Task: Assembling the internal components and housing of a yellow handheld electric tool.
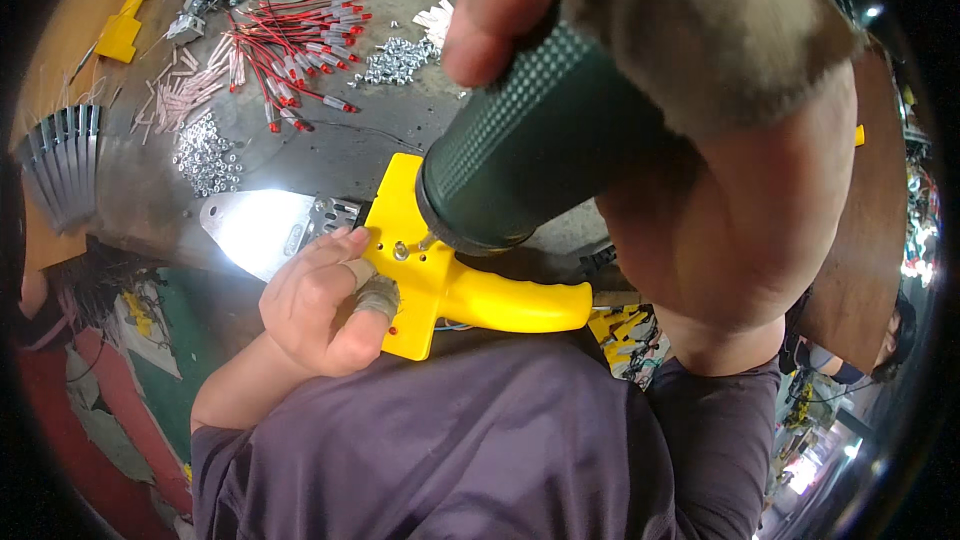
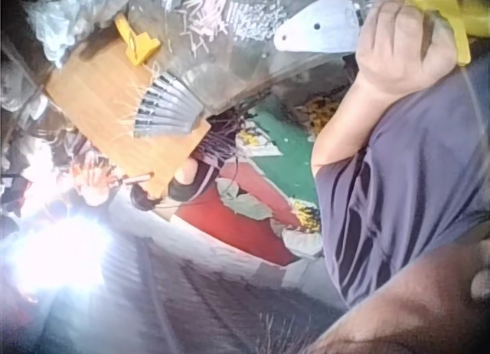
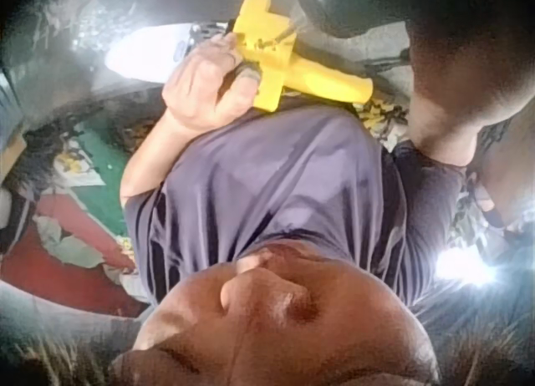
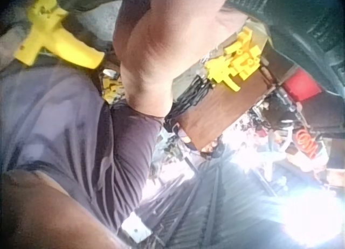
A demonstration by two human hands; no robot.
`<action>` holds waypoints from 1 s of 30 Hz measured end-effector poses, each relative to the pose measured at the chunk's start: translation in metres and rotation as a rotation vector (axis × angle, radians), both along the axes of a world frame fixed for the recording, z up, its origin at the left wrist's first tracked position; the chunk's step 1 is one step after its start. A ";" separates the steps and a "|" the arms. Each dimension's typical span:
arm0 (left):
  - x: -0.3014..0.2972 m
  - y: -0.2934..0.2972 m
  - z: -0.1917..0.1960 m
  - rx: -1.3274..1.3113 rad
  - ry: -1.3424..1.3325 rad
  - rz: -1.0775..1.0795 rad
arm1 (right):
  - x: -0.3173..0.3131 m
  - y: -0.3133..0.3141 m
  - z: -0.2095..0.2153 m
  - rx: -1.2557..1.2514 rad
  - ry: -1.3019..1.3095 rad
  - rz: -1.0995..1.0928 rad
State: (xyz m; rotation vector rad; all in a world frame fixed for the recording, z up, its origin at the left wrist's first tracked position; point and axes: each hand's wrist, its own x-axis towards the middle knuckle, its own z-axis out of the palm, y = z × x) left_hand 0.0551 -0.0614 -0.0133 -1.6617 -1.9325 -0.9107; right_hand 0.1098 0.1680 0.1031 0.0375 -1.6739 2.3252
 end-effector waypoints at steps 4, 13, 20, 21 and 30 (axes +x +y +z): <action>0.000 0.001 0.000 -0.008 -0.003 0.010 | -0.001 -0.002 -0.005 -0.028 0.006 0.015; 0.002 0.003 0.000 0.025 0.012 0.025 | -0.027 -0.032 0.008 -0.099 -0.013 0.098; 0.002 0.002 0.001 0.032 0.011 0.025 | -0.030 -0.028 -0.025 -0.014 0.119 0.150; 0.001 0.002 0.001 0.024 0.012 0.025 | -0.030 -0.027 -0.022 0.009 0.088 0.145; 0.000 0.001 0.002 0.035 0.018 -0.008 | -0.028 -0.020 -0.020 0.017 0.144 0.194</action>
